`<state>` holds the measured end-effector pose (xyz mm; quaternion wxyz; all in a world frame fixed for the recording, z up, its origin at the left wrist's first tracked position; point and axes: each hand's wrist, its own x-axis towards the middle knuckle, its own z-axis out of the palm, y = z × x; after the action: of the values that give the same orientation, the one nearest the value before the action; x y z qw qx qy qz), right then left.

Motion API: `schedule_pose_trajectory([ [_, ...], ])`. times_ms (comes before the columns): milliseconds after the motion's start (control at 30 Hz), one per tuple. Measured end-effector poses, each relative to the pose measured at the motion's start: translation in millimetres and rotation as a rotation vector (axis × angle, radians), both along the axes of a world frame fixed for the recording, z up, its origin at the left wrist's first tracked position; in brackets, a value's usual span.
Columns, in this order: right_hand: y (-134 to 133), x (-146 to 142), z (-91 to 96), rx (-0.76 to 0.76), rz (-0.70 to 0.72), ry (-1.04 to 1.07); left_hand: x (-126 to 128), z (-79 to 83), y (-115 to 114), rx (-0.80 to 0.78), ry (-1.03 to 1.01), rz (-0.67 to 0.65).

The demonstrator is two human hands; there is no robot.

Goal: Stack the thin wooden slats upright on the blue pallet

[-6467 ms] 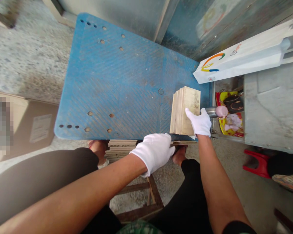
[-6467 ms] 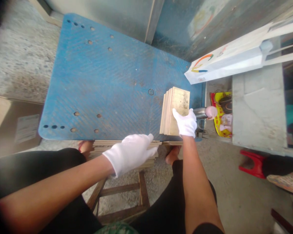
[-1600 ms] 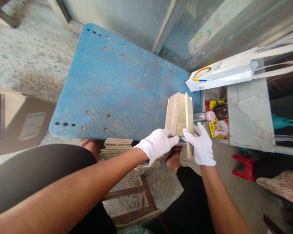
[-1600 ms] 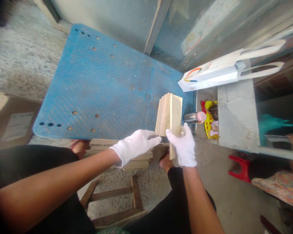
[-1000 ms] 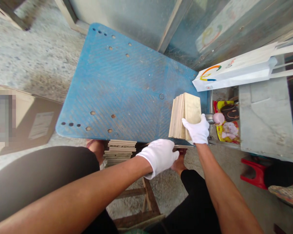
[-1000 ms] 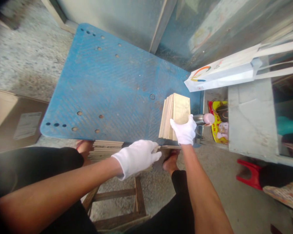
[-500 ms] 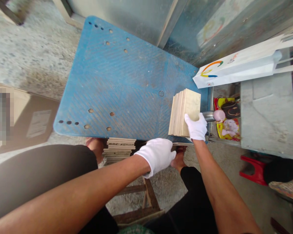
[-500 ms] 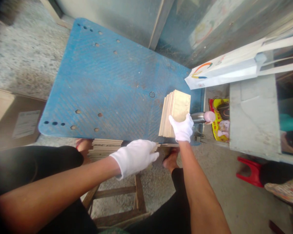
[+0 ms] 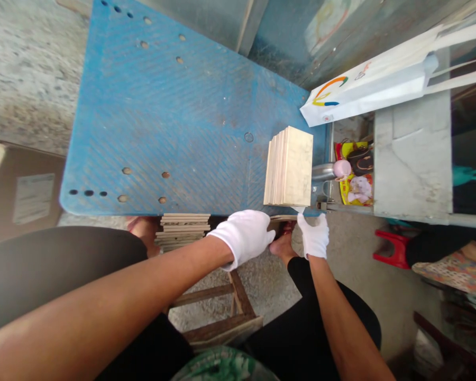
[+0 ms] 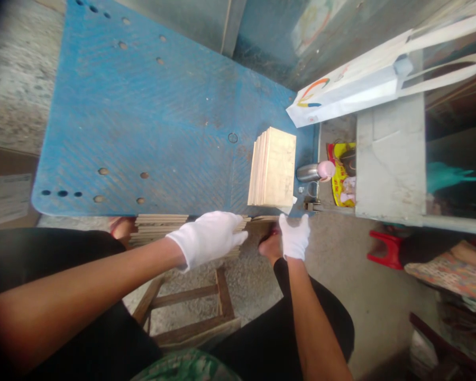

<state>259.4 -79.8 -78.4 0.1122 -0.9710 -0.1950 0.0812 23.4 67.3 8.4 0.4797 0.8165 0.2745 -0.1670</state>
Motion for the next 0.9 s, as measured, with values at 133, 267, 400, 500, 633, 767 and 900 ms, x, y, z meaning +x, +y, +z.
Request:
schedule_pose_trajectory([
  [133, -23.0, -22.7, -19.1, -0.105, -0.024, 0.071, 2.8, -0.6, -5.4, 0.04, 0.022, -0.051],
  [267, -15.8, -26.8, -30.0, -0.124, 0.035, 0.104, 4.1, -4.7, -10.1, 0.063, 0.038, -0.132],
  [400, 0.2, -22.3, -36.8, -0.13, 0.086, 0.127, 3.7, -8.0, -11.4, 0.067, 0.064, -0.188],
  [500, 6.7, -22.2, -40.9, -0.136, 0.098, 0.117, 3.9, -6.8, -10.5, 0.099, 0.103, -0.218],
  [633, 5.4, -25.8, -45.5, -0.133, 0.093, 0.063, 4.5, -1.0, -8.2, 0.098, 0.152, -0.229],
  [767, 0.4, -31.2, -48.9, -0.124, 0.098, -0.025, 3.4, 2.9, -6.9, 0.1, 0.156, -0.248],
  [900, -0.7, -36.8, -50.3, -0.105, 0.095, -0.09, 2.6, 3.5, -6.5, 0.091, 0.17, -0.267],
])
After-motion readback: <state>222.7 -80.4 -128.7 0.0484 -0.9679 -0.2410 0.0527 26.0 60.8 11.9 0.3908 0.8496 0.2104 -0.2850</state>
